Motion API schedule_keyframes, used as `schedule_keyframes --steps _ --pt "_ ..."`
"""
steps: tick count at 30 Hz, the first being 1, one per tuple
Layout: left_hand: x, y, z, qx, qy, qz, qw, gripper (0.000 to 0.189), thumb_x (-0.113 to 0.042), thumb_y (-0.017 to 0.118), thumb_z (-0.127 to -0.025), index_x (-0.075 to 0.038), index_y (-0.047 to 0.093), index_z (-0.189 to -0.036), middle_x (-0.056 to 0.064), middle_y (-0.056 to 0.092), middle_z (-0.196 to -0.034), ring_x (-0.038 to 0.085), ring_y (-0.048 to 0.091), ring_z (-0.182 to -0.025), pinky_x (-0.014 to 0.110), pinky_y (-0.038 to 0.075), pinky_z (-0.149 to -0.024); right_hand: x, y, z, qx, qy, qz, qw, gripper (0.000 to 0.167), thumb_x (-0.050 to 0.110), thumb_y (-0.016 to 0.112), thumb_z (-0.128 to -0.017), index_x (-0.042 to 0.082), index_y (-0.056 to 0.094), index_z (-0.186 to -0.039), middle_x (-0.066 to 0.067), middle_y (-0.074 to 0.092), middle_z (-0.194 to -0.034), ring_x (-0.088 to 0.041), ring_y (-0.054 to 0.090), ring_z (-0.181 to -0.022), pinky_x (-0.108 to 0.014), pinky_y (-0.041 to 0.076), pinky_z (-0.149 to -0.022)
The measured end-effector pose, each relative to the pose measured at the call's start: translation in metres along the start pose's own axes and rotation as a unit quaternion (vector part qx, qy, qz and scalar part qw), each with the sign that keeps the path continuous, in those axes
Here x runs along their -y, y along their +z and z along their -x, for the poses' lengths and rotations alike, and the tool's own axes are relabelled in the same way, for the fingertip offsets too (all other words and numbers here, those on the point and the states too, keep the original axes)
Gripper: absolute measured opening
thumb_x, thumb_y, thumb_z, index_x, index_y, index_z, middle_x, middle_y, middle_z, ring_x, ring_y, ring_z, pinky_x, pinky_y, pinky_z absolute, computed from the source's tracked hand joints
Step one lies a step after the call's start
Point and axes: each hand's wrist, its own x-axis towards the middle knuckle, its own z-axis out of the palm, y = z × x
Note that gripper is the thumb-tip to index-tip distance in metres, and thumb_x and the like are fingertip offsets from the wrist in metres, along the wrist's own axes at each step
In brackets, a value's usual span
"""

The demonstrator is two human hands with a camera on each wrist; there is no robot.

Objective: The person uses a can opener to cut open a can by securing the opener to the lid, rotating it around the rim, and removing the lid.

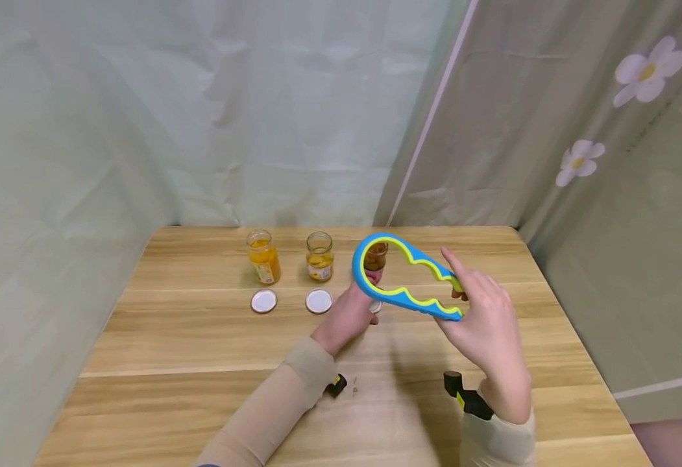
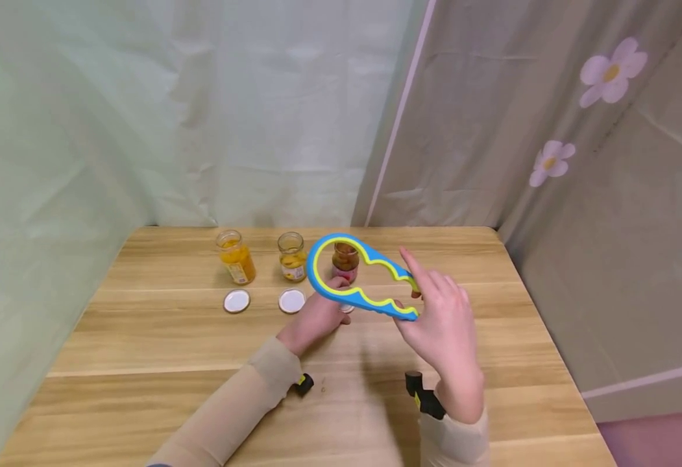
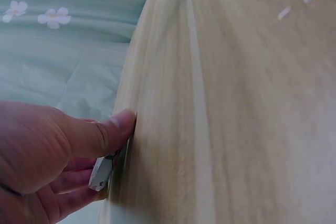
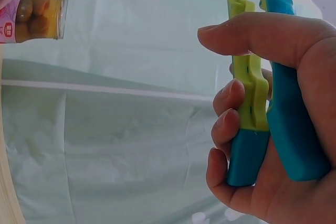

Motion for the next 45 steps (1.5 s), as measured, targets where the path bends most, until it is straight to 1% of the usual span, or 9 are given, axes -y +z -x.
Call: schedule_keyframes --steps 6,12,18,23,27,33,38,41,45 --pt "0.003 0.001 -0.002 0.000 0.011 -0.025 0.9996 0.079 0.000 0.093 -0.080 -0.008 0.056 -0.149 0.007 0.063 -0.123 0.024 0.062 -0.105 0.044 0.056 -0.095 0.001 0.000 0.000 0.003 0.006 0.004 1.0000 0.097 0.000 0.088 -0.070 0.022 0.054 -0.159 -0.003 0.060 -0.084 -0.024 0.055 -0.077 -0.045 0.043 -0.074" --pt "0.004 0.000 -0.004 0.001 0.013 -0.031 0.9994 0.087 -0.003 0.095 -0.079 -0.008 0.052 -0.155 0.010 0.061 -0.140 0.026 0.062 -0.117 0.046 0.055 -0.100 0.002 0.000 -0.002 0.004 0.011 0.002 0.9999 0.101 0.000 0.092 -0.068 0.023 0.054 -0.159 -0.003 0.060 -0.084 -0.023 0.053 -0.078 -0.046 0.043 -0.075" --pt "0.003 -0.003 -0.006 0.019 0.022 -0.076 0.9967 0.060 -0.013 0.097 -0.080 -0.011 0.072 -0.135 0.006 0.061 -0.147 0.026 0.060 -0.127 0.045 0.054 -0.103 0.001 0.002 -0.003 0.004 0.028 0.000 0.9996 0.097 -0.002 0.090 -0.070 0.021 0.056 -0.158 -0.005 0.061 -0.084 -0.025 0.055 -0.079 -0.046 0.043 -0.075" --pt "0.002 -0.011 0.000 0.019 0.038 -0.034 0.9985 0.044 -0.025 0.091 -0.089 -0.011 0.075 -0.127 0.003 0.066 -0.136 0.023 0.063 -0.124 0.042 0.054 -0.103 0.001 0.002 -0.002 0.000 0.039 -0.003 0.9992 0.094 -0.003 0.089 -0.070 0.021 0.058 -0.156 -0.005 0.059 -0.082 -0.024 0.054 -0.078 -0.044 0.043 -0.073" --pt "-0.005 -0.031 0.016 0.003 0.037 0.072 0.9967 0.036 -0.031 0.083 -0.096 -0.010 0.077 -0.125 0.003 0.073 -0.124 0.023 0.066 -0.118 0.042 0.055 -0.100 -0.001 0.001 -0.003 -0.004 0.072 -0.019 0.9972 0.086 -0.004 0.084 -0.073 0.019 0.061 -0.153 -0.007 0.061 -0.083 -0.023 0.055 -0.078 -0.043 0.042 -0.069" --pt "-0.004 -0.073 0.044 -0.027 -0.018 0.278 0.9599 0.024 -0.023 0.072 -0.105 -0.008 0.076 -0.124 0.010 0.076 -0.120 0.019 0.072 -0.107 0.040 0.060 -0.094 -0.022 -0.008 0.001 0.004 0.185 -0.002 0.9827 0.075 0.012 0.085 -0.084 0.021 0.059 -0.154 -0.013 0.065 -0.090 -0.029 0.058 -0.083 -0.043 0.041 -0.071" --pt "0.006 -0.106 0.068 -0.044 -0.051 0.359 0.9308 0.024 -0.019 0.064 -0.110 -0.002 0.072 -0.125 0.022 0.074 -0.115 0.025 0.072 -0.104 0.047 0.060 -0.095 -0.060 -0.010 0.016 0.071 0.254 0.033 0.9639 0.075 0.031 0.084 -0.091 0.013 0.053 -0.157 -0.017 0.064 -0.098 -0.035 0.057 -0.087 -0.041 0.041 -0.069" --pt "0.013 -0.120 0.077 -0.061 -0.049 0.378 0.9225 0.023 -0.013 0.062 -0.110 0.003 0.070 -0.125 0.029 0.071 -0.113 0.028 0.072 -0.102 0.045 0.061 -0.093 -0.086 -0.005 0.024 0.133 0.268 0.038 0.9534 0.081 0.038 0.083 -0.092 0.005 0.050 -0.158 -0.021 0.067 -0.105 -0.038 0.061 -0.090 -0.043 0.043 -0.069" --pt "0.019 -0.132 0.086 -0.077 -0.054 0.376 0.9216 0.022 -0.009 0.062 -0.109 0.005 0.069 -0.124 0.028 0.071 -0.110 0.026 0.072 -0.099 0.039 0.062 -0.088 -0.115 0.004 0.033 0.210 0.291 0.020 0.9331 0.087 0.041 0.080 -0.093 -0.001 0.042 -0.159 -0.026 0.066 -0.116 -0.041 0.061 -0.096 -0.044 0.045 -0.071"
